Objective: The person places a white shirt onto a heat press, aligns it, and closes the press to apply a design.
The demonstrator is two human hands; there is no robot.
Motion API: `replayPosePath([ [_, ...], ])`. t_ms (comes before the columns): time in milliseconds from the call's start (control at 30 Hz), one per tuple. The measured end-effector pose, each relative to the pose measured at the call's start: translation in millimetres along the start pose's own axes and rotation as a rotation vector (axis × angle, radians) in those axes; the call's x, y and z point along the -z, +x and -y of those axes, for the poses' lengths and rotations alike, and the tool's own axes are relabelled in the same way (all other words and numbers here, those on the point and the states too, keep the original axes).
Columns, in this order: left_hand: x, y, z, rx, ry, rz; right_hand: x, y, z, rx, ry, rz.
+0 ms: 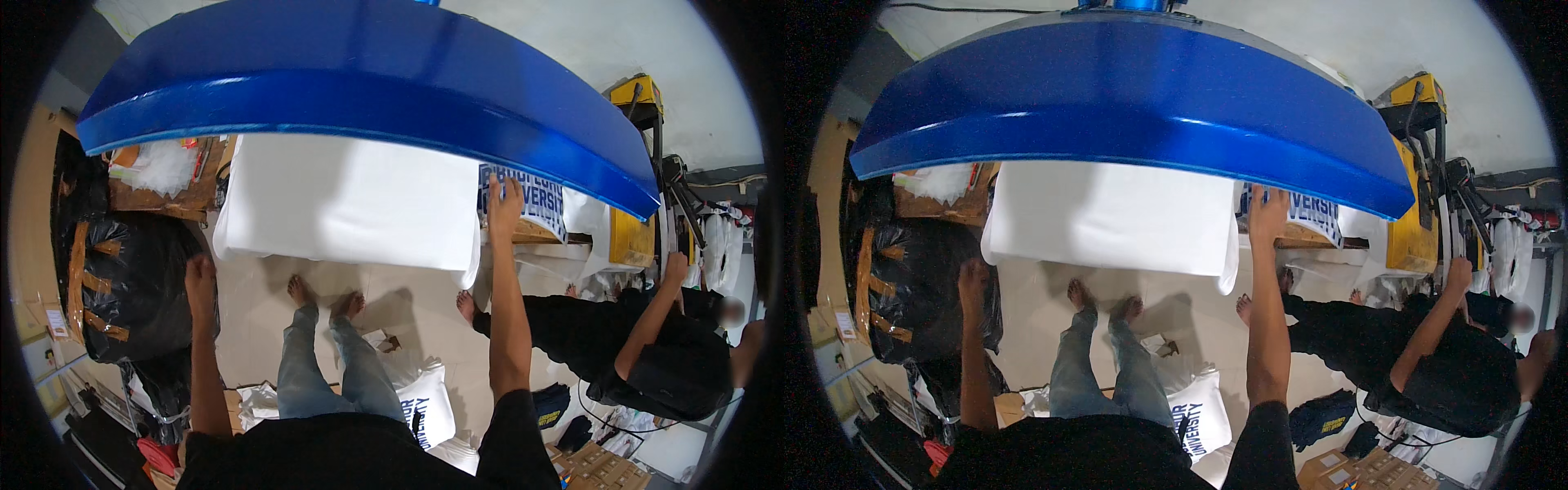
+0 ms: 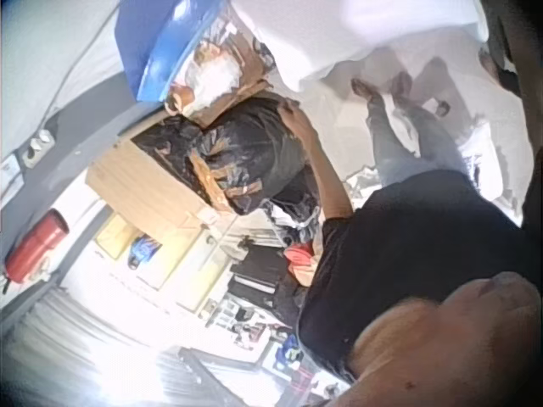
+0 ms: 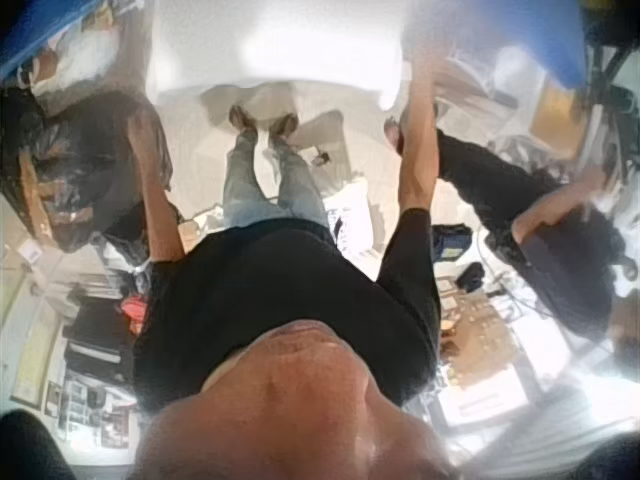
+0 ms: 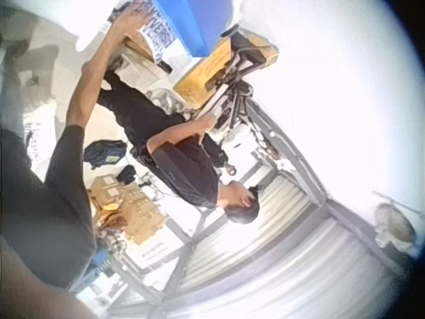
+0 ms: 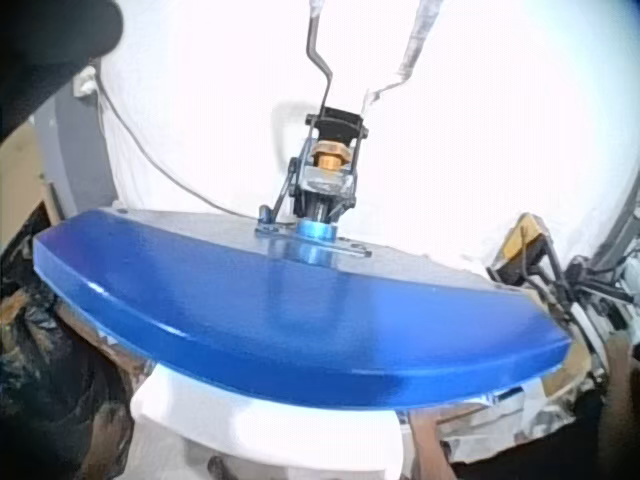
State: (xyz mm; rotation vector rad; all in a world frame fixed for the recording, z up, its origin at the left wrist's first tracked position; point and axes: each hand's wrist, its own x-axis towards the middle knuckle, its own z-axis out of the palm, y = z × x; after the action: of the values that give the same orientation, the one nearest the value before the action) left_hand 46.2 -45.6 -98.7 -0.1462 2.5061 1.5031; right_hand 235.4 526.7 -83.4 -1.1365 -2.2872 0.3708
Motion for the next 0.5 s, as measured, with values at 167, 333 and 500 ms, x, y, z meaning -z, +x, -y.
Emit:
replayPosePath([
  [167,-14,-76,155,-0.198,0.023,0.21,-52,65,4,-0.04,-0.215,0.001],
  [333,-63,-195,151,0.02,0.496,0.507,-94,84,15,-0.082,-0.296,0.069],
  [500,-76,-233,149,0.034,0.468,0.759,-102,86,7,-0.112,-0.292,0.046],
])
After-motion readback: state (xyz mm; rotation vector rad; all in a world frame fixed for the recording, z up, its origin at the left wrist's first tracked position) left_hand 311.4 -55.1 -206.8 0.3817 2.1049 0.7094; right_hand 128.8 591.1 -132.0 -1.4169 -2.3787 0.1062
